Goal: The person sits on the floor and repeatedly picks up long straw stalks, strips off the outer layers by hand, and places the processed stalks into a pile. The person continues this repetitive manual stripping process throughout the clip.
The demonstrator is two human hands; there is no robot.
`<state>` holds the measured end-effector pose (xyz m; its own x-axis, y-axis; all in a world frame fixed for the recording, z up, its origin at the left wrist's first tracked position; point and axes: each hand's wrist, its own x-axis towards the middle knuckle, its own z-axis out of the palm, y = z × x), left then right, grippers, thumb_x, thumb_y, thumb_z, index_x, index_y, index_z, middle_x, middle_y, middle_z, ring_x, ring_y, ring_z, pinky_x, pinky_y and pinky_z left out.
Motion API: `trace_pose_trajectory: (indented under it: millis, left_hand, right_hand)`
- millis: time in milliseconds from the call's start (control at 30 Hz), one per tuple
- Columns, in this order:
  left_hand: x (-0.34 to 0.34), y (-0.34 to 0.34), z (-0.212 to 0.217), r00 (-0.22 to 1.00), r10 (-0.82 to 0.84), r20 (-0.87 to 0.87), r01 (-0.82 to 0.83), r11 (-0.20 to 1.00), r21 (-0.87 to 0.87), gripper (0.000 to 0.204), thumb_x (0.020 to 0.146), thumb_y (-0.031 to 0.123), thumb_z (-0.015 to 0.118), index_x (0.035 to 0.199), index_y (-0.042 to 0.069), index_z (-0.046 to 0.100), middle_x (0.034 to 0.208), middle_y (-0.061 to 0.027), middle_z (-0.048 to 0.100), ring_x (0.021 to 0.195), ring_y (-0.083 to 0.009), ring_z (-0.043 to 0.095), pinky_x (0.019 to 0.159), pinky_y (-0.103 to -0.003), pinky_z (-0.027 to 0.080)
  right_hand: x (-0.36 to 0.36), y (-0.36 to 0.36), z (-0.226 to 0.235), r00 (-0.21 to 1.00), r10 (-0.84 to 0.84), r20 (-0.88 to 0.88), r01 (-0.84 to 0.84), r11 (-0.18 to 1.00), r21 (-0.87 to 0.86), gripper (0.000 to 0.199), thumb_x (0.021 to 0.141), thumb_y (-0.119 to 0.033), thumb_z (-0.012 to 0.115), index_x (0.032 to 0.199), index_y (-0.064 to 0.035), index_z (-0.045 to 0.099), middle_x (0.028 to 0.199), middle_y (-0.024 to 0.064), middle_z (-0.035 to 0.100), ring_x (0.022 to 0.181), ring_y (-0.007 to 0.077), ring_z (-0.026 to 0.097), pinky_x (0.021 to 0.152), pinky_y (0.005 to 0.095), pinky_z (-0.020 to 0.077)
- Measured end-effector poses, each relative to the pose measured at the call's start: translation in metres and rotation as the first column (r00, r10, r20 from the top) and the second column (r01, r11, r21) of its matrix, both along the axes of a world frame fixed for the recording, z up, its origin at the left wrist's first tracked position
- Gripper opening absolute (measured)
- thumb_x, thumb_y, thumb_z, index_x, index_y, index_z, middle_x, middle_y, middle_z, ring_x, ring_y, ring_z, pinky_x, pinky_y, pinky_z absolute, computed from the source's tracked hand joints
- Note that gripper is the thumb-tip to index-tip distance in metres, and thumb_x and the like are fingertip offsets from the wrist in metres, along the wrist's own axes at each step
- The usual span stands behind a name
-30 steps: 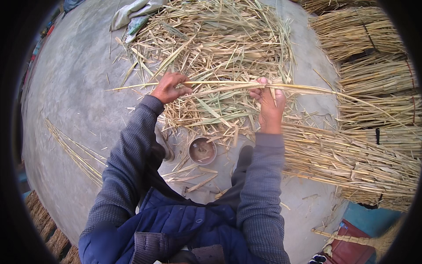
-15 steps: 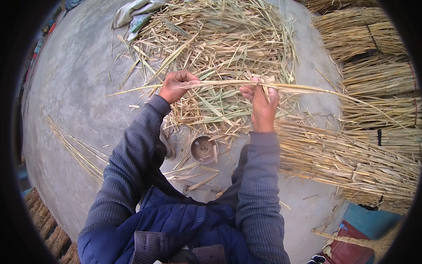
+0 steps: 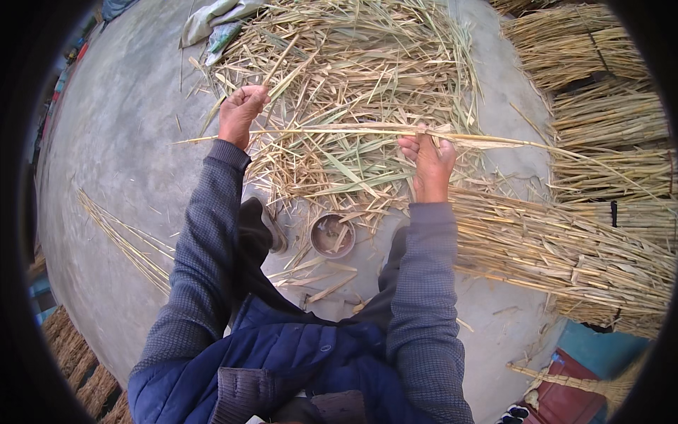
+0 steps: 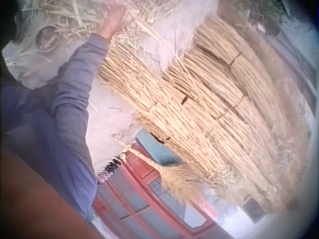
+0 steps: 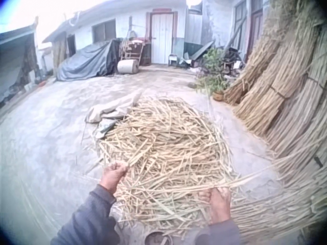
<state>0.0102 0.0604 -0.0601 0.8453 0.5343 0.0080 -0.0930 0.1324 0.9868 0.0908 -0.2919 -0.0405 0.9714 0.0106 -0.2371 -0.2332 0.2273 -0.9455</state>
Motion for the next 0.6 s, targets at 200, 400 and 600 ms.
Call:
trace_pose_trajectory:
  millis: [200, 400, 600]
  left_hand:
    - [-0.01, -0.012, -0.006, 0.977, -0.116, -0.181, 0.21, 0.35, 0.913, 0.038, 0.083, 0.044, 0.077, 0.094, 0.008, 0.071, 0.09, -0.0076, 0.072, 0.096, -0.0285, 0.064, 0.076, -0.04, 0.049]
    - [-0.005, -0.028, -0.01, 0.859, -0.399, -0.322, 0.512, 0.635, 0.578, 0.035, 0.084, 0.026, 0.082, 0.11, 0.004, 0.072, 0.1, -0.0072, 0.072, 0.089, -0.0175, 0.069, 0.076, -0.032, 0.055]
    - [0.0, -0.041, -0.021, 0.836, -0.468, -0.286, 0.548, 0.679, 0.489, 0.026, 0.087, 0.019, 0.08, 0.105, 0.002, 0.073, 0.096, -0.0047, 0.072, 0.089, -0.0134, 0.068, 0.077, -0.028, 0.055]
  right_hand:
    - [-0.003, 0.006, -0.003, 0.998, 0.051, 0.028, -0.052, 0.998, 0.033, 0.022, 0.097, -0.014, 0.067, 0.106, 0.0046, 0.058, 0.087, 0.0163, 0.07, 0.072, 0.0209, 0.072, 0.056, 0.0246, 0.0578]
    - [0.0, 0.009, 0.0, 0.999, 0.027, -0.032, -0.027, 1.0, 0.005, 0.03, 0.094, -0.019, 0.072, 0.102, 0.0059, 0.057, 0.087, 0.0162, 0.07, 0.071, 0.02, 0.072, 0.057, 0.0242, 0.0581]
    - [-0.001, 0.01, 0.005, 1.0, 0.01, -0.019, -0.011, 1.0, -0.015, 0.035, 0.094, -0.025, 0.073, 0.103, 0.0063, 0.058, 0.081, 0.016, 0.069, 0.066, 0.0189, 0.07, 0.055, 0.0236, 0.0566]
